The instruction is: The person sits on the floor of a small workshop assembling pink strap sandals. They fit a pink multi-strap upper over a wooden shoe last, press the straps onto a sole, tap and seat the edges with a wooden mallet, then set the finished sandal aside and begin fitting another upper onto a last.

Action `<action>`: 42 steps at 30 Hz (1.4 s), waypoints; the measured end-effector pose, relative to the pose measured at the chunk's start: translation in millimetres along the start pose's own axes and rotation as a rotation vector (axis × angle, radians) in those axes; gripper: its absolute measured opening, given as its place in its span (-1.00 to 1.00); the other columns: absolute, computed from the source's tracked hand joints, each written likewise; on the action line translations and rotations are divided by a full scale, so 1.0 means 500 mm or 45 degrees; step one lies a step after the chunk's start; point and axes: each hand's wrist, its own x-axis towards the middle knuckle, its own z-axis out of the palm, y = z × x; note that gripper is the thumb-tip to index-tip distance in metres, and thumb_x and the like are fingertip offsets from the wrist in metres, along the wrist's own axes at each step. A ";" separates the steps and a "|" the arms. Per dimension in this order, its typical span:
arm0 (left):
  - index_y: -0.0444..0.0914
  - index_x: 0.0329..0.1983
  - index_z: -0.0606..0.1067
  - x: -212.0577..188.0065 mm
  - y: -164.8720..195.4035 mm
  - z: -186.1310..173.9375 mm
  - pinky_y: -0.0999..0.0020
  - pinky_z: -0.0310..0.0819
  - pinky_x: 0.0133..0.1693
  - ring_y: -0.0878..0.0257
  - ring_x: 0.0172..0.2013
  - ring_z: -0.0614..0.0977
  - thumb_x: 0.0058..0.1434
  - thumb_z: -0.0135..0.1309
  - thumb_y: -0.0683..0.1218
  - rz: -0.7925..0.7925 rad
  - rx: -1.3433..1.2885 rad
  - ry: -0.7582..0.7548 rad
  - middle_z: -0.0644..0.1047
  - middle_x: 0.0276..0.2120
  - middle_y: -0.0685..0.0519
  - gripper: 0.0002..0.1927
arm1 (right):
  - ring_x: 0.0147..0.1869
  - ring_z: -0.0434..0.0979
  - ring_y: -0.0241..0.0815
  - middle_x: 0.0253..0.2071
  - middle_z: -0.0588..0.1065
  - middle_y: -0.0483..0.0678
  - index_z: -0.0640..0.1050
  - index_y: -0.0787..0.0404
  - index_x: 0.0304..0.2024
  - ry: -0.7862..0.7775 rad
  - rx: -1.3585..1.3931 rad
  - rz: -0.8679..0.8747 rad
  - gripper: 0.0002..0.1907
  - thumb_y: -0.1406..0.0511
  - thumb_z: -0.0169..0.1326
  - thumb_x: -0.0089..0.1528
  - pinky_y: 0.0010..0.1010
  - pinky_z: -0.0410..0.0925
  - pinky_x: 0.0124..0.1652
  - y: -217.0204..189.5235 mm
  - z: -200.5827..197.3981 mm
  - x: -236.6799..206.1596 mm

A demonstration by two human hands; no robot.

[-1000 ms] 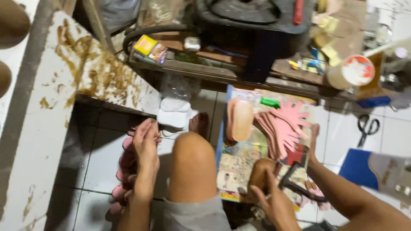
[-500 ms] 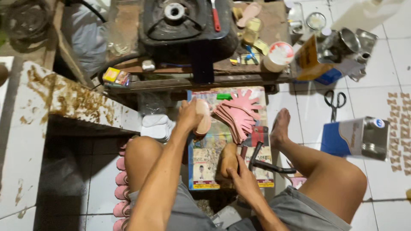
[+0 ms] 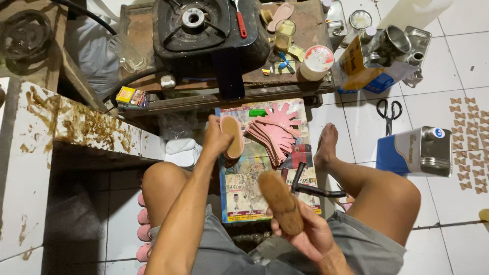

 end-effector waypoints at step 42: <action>-0.10 0.53 -0.05 -0.457 0.161 -0.049 0.15 0.58 0.13 0.14 0.24 0.46 -0.05 0.45 -0.16 -0.003 -1.374 -0.530 0.22 0.42 -0.01 0.19 | -0.01 0.67 0.10 -0.04 0.58 0.21 0.45 0.40 0.18 0.337 -2.548 -1.255 -0.32 0.39 0.33 0.02 -0.30 0.50 -0.04 0.072 0.065 -0.058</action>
